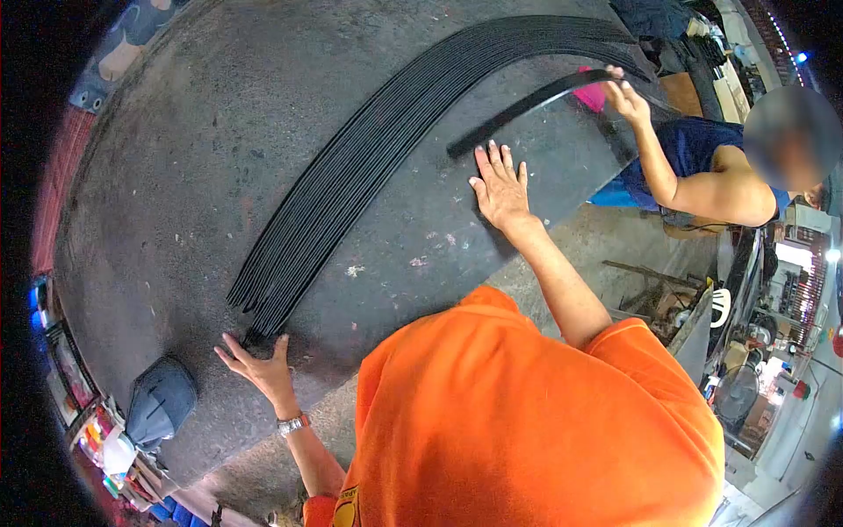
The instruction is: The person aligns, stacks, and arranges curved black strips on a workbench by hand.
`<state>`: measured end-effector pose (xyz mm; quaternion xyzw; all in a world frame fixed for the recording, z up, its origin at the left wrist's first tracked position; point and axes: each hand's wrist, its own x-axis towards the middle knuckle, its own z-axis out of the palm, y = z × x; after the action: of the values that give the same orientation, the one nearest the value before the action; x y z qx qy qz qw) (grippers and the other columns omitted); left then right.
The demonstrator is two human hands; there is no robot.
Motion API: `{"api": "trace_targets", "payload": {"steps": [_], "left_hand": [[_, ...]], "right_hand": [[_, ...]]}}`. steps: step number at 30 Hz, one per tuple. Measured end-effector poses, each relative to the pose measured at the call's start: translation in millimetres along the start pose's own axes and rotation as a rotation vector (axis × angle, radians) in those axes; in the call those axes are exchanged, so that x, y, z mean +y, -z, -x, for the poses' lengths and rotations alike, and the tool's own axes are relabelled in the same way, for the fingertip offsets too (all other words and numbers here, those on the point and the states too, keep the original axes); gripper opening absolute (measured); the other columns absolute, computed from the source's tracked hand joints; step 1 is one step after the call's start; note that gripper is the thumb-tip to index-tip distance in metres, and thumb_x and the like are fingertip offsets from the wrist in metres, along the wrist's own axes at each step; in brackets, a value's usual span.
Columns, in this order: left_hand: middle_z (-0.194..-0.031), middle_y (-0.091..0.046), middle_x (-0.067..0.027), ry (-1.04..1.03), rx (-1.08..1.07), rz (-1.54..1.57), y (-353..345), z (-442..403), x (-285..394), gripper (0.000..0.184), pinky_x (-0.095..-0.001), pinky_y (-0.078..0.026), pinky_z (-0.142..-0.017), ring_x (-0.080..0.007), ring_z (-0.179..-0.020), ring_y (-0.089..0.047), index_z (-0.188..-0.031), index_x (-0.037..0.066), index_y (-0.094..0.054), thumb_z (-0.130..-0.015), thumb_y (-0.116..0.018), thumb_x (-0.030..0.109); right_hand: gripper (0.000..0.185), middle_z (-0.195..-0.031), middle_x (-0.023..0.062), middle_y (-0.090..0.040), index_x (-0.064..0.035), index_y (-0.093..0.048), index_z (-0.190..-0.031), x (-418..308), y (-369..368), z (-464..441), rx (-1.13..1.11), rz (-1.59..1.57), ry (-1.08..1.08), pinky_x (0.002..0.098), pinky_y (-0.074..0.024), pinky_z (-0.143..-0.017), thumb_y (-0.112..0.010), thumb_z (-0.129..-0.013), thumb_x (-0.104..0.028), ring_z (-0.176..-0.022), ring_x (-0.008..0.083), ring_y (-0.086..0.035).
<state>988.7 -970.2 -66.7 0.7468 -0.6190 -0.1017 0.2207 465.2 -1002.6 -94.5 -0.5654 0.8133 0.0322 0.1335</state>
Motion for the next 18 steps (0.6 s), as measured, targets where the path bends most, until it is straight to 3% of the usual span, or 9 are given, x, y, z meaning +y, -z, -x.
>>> {"api": "trace_targets", "payload": {"steps": [4,9,13,18], "left_hand": [[-0.165,-0.012,-0.0254,0.103,0.114,-0.029,6.1,-3.1,2.1,0.12,-0.0614,-0.027,-0.12,-0.0493,-0.151,-0.016,-0.16,0.017,-0.028,-0.061,-0.096,0.026],[-0.165,-0.014,-0.0253,0.015,0.009,-0.032,-17.1,3.3,-21.0,0.121,-0.0621,-0.029,-0.119,-0.0483,-0.15,-0.017,-0.16,0.014,-0.027,-0.063,-0.096,0.032],[-0.161,-0.018,-0.0298,-0.014,0.069,0.005,-44.2,17.1,38.0,0.119,-0.063,-0.03,-0.116,-0.0496,-0.149,-0.019,-0.16,0.01,-0.024,-0.068,-0.092,0.043],[-0.162,-0.014,-0.0313,-0.008,0.088,0.059,-55.3,18.8,47.6,0.123,-0.0649,-0.029,-0.116,-0.0503,-0.149,-0.017,-0.161,0.008,-0.018,-0.07,-0.091,0.046]], "right_hand": [[0.065,-0.167,0.0114,-0.023,-0.0187,-0.024,-0.161,0.9,2.2,-3.2,0.027,0.011,0.031,0.0628,-0.0123,-0.122,-0.045,-0.103,-0.038,-0.155,0.0348,-0.014],[0.062,-0.168,0.0111,-0.02,-0.017,-0.028,-0.159,0.1,4.1,-2.8,-0.027,0.035,0.005,0.0628,-0.0126,-0.122,-0.045,-0.103,-0.038,-0.155,0.0354,-0.014],[0.062,-0.169,0.0107,-0.018,-0.0174,-0.027,-0.16,-0.4,3.9,0.1,0.056,-0.039,0.032,0.0631,-0.0121,-0.122,-0.044,-0.104,-0.039,-0.156,0.0348,-0.014],[0.062,-0.169,0.0114,-0.018,-0.0175,-0.026,-0.16,-0.6,7.6,0.2,0.037,-0.036,0.035,0.0637,-0.0122,-0.121,-0.041,-0.105,-0.041,-0.156,0.0353,-0.013]]}}
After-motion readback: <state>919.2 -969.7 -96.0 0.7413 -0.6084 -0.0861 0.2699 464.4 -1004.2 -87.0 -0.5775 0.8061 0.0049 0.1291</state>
